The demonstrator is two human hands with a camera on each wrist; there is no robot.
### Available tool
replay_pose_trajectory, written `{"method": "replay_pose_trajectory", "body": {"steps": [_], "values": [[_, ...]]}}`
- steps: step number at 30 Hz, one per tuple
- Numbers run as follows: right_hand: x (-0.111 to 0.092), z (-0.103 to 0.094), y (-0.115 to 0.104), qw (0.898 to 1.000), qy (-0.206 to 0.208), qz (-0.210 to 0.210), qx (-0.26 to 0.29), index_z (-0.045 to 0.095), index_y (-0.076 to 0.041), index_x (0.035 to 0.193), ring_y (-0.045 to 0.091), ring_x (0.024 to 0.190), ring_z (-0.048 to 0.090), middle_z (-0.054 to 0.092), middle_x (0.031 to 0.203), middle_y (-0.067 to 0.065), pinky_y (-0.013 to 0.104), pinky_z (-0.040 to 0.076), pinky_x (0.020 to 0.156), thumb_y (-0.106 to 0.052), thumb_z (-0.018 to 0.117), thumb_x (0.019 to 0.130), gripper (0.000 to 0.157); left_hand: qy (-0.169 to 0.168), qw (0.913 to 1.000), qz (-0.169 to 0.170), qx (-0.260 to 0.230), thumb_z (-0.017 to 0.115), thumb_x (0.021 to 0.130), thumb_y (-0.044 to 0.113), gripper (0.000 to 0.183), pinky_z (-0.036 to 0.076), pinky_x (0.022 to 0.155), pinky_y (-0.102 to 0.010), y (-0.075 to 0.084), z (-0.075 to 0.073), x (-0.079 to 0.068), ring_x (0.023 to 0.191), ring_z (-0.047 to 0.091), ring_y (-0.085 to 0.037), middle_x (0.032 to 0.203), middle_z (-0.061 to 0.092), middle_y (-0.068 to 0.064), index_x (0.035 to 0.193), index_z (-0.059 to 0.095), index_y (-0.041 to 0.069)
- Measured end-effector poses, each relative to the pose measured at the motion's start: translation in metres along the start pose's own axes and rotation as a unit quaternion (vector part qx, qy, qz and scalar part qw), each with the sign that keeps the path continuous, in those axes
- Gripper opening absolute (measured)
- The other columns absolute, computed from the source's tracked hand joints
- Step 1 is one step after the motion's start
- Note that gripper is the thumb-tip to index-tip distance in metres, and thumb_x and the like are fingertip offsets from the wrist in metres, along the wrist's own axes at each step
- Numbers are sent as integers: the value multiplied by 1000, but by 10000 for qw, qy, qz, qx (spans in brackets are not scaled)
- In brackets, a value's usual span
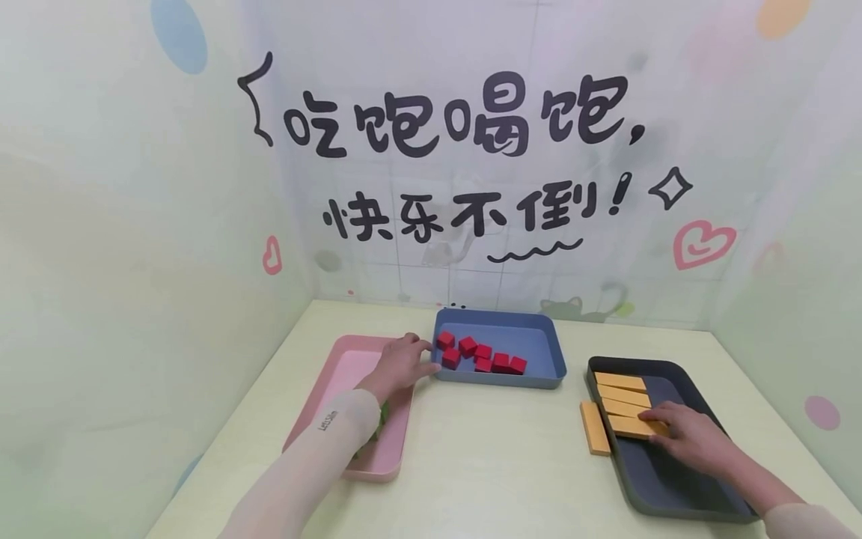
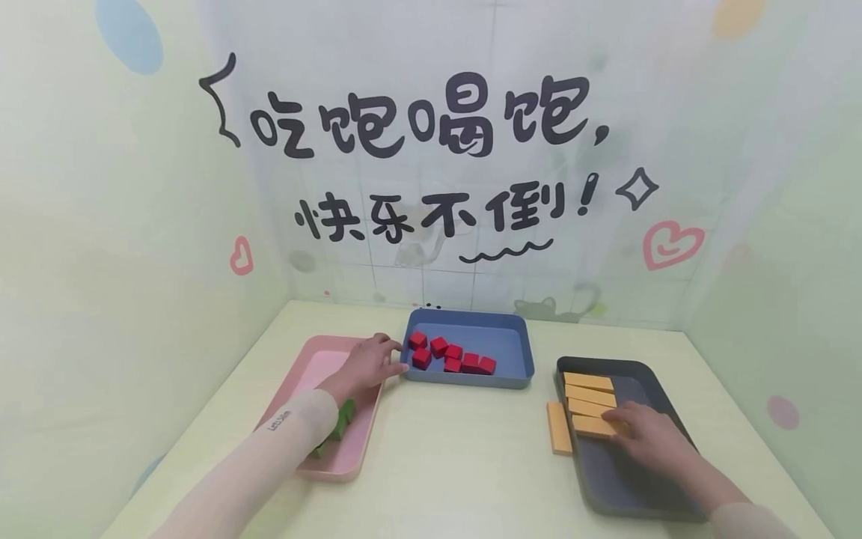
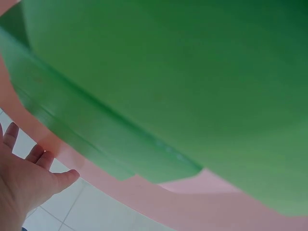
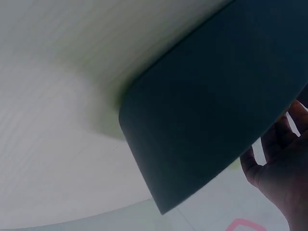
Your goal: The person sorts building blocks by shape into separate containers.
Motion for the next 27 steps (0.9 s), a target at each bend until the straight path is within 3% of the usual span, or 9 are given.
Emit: {"method": "replay_pose_trajectory", "body": {"steps": [7,11,15,21,27], "values": [[0,6,5,9997,-52,93,-197,66,-5,102,21,82,58,61,93,4,42,45,65,-17,73,73,32,-17,10000,49,-20,60,83,46,50,26,98,-47,3,1,-1,114,42,-27,123,47,-10,122,57,15],[-2,0,4,9996,123,138,-231,64,-2,105,31,87,58,61,97,11,48,45,69,-17,73,73,36,-24,10000,55,13,60,83,46,49,26,98,-47,6,2,-1,113,43,-26,122,48,-9,122,56,16],[-4,-6,4,9993,226,187,-226,64,-2,105,33,87,58,61,97,13,49,45,69,-17,73,73,37,-55,9999,102,-6,59,84,46,49,27,97,-47,12,2,0,111,43,-25,121,48,-9,122,56,16],[-2,-9,1,9992,341,143,121,63,-2,109,31,89,58,60,99,11,48,45,70,-20,72,75,39,-119,9999,67,41,59,84,46,50,28,97,-46,13,2,2,111,43,-25,122,48,-9,123,56,16],[11,-8,-11,9981,247,180,527,60,-2,114,34,97,56,57,111,18,50,44,75,-23,68,80,41,-42,9999,-113,123,60,83,47,49,27,98,-46,5,-1,2,110,43,-24,120,48,-7,121,57,17]]}}
Point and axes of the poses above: each hand's wrist, its own x-axis towards the middle knuckle, its own z-axis out of the palm, y = z × x, the point moved 5 cm from there along x, towards the middle knuckle
